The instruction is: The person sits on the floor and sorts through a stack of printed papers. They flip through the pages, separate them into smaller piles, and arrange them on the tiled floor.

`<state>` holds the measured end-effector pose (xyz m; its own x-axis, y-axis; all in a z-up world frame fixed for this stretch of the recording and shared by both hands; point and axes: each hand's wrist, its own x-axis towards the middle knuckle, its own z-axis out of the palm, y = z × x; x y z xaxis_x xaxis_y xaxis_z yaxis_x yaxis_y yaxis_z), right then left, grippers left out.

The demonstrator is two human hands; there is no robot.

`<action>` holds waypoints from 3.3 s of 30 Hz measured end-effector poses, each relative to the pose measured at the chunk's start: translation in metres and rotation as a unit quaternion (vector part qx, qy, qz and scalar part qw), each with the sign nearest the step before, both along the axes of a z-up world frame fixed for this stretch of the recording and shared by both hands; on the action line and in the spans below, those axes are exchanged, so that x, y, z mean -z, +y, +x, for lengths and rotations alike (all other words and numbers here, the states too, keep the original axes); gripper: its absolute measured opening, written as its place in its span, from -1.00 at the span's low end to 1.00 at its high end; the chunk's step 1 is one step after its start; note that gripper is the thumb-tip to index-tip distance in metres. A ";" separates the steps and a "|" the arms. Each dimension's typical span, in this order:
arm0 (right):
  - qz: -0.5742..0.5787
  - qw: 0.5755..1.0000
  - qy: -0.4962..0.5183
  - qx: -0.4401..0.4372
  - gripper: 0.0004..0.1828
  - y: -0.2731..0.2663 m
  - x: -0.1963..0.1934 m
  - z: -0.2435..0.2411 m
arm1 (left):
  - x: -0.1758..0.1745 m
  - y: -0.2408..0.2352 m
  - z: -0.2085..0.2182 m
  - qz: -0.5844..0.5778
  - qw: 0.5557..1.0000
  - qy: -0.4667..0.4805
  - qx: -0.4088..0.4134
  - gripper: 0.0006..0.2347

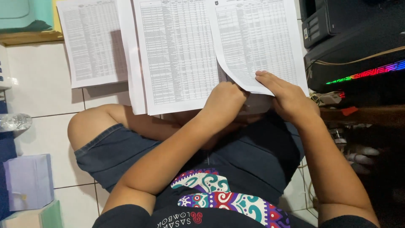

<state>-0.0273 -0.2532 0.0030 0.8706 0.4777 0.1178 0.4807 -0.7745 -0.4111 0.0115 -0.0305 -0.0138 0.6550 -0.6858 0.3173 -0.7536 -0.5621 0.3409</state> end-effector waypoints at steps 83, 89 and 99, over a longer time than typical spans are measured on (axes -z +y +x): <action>0.026 0.973 0.046 0.225 -0.63 0.002 -0.024 0.017 | -0.002 0.156 -0.003 -0.111 0.985 0.006 -0.130 -0.84; 0.080 0.976 -0.200 0.036 -0.34 0.149 -0.046 0.038 | 0.006 0.206 -0.006 0.069 0.983 0.109 -0.129 -0.63; -0.086 0.992 -0.092 -0.010 -0.54 0.218 0.009 0.012 | 0.029 0.220 -0.018 0.092 0.985 0.052 -0.140 -0.85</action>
